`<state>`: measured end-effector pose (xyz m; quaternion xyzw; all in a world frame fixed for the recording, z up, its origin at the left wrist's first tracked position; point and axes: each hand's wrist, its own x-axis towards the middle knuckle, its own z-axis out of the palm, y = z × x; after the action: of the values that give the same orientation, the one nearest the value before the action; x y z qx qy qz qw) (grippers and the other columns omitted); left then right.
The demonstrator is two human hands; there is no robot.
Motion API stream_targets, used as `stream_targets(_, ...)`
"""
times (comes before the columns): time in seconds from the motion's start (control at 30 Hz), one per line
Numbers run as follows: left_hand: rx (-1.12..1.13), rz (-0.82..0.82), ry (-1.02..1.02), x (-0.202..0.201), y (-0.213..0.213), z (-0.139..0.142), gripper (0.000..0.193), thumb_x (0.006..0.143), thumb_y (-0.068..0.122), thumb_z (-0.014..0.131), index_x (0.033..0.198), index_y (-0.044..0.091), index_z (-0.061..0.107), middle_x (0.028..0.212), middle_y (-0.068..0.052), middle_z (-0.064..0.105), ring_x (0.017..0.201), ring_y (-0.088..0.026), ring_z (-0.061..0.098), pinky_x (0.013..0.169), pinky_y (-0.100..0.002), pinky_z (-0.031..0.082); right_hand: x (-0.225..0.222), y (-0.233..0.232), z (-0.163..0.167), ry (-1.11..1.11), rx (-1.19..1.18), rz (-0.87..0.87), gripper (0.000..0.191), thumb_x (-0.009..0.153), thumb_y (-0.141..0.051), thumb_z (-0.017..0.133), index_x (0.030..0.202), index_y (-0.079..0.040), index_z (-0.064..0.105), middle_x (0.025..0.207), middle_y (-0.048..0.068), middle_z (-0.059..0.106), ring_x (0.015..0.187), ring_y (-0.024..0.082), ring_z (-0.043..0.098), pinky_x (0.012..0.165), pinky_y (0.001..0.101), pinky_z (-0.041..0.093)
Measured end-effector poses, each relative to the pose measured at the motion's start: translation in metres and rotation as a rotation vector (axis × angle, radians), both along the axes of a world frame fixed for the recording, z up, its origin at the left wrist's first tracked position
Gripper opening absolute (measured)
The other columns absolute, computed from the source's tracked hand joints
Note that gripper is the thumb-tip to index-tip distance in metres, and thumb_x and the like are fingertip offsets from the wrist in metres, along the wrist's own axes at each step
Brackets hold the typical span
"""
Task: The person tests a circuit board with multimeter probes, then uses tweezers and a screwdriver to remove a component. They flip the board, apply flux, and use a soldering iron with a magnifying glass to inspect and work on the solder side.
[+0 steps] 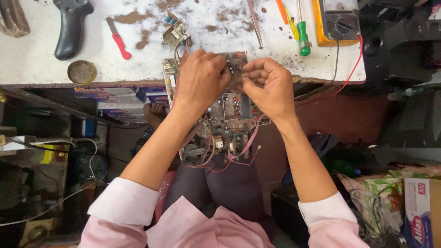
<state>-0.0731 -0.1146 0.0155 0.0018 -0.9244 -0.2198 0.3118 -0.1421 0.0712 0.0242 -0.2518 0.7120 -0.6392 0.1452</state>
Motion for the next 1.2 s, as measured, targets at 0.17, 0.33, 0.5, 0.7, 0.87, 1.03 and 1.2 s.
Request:
stream_targets(0.17, 0.012, -0.004, -0.004, 0.001, -0.001, 0.001, 0.017, 0.085, 0.017, 0.073, 0.074, 0.007, 0.066, 0.079, -0.009, 0.070, 0.085, -0.032, 0.065, 0.089, -0.051, 0.048, 0.002, -0.009, 0.003, 0.012, 0.023, -0.046, 0.004, 0.092, 0.007, 0.066, 0.090, 0.004, 0.068, 0.083, 0.010, 0.076, 0.073, 0.013, 0.076, 0.066, 0.0258, 0.062)
stream_targets(0.33, 0.050, -0.011, 0.000, -0.001, -0.002, 0.002, 0.015, 0.086, 0.017, 0.071, 0.075, 0.008, 0.067, 0.079, -0.010, 0.070, 0.085, -0.033, 0.064, 0.091, -0.051, 0.047, 0.011, -0.015, 0.010, 0.245, 0.143, -0.076, 0.009, 0.087, 0.005, 0.073, 0.095, 0.001, 0.076, 0.084, 0.004, 0.071, 0.072, 0.010, 0.074, 0.062, 0.0246, 0.058)
stream_targets(0.5, 0.041, -0.011, -0.026, 0.001, -0.002, 0.003, 0.017, 0.087, 0.019, 0.071, 0.076, 0.007, 0.067, 0.079, -0.010, 0.070, 0.088, -0.033, 0.064, 0.093, -0.053, 0.046, 0.013, -0.028, 0.013, 0.636, 0.326, -0.161, 0.012, 0.081, -0.001, 0.078, 0.093, -0.004, 0.078, 0.076, 0.009, 0.066, 0.064, 0.018, 0.066, 0.058, 0.0320, 0.050)
stream_targets(0.7, 0.046, 0.004, -0.014, 0.000, -0.002, 0.000, 0.015, 0.086, 0.019, 0.070, 0.076, 0.007, 0.066, 0.081, -0.010, 0.070, 0.091, -0.033, 0.064, 0.093, -0.054, 0.046, 0.016, -0.036, 0.011, 0.764, 0.393, -0.179, 0.010, 0.084, -0.005, 0.078, 0.094, -0.006, 0.080, 0.072, 0.012, 0.063, 0.065, 0.026, 0.064, 0.057, 0.0371, 0.046)
stream_targets(0.87, 0.114, -0.032, -0.048, -0.001, -0.002, -0.004, 0.013, 0.088, 0.016, 0.069, 0.081, 0.005, 0.066, 0.087, -0.012, 0.070, 0.094, -0.034, 0.064, 0.086, -0.048, 0.047, 0.013, -0.038, 0.009, 0.630, 0.362, -0.211, 0.011, 0.084, -0.008, 0.076, 0.095, -0.007, 0.079, 0.069, 0.010, 0.064, 0.059, 0.025, 0.063, 0.056, 0.0360, 0.046)
stream_targets(1.03, 0.096, -0.061, -0.042, 0.002, -0.001, -0.002, 0.019, 0.076, 0.006, 0.064, 0.095, 0.003, 0.065, 0.094, -0.016, 0.069, 0.097, -0.037, 0.061, 0.085, -0.048, 0.047, 0.021, -0.041, 0.003, 0.762, 0.419, -0.286, 0.009, 0.083, -0.007, 0.078, 0.092, -0.006, 0.080, 0.069, 0.011, 0.062, 0.061, 0.026, 0.062, 0.057, 0.0369, 0.045)
stream_targets(1.2, 0.128, -0.034, -0.034, 0.010, 0.001, 0.000, 0.019, 0.081, 0.005, 0.065, 0.100, 0.004, 0.064, 0.096, -0.014, 0.068, 0.099, -0.036, 0.060, 0.087, -0.049, 0.047, 0.022, -0.043, 0.004, 0.763, 0.384, -0.288, 0.010, 0.083, -0.005, 0.078, 0.094, -0.005, 0.079, 0.069, 0.011, 0.061, 0.060, 0.023, 0.060, 0.057, 0.0356, 0.044)
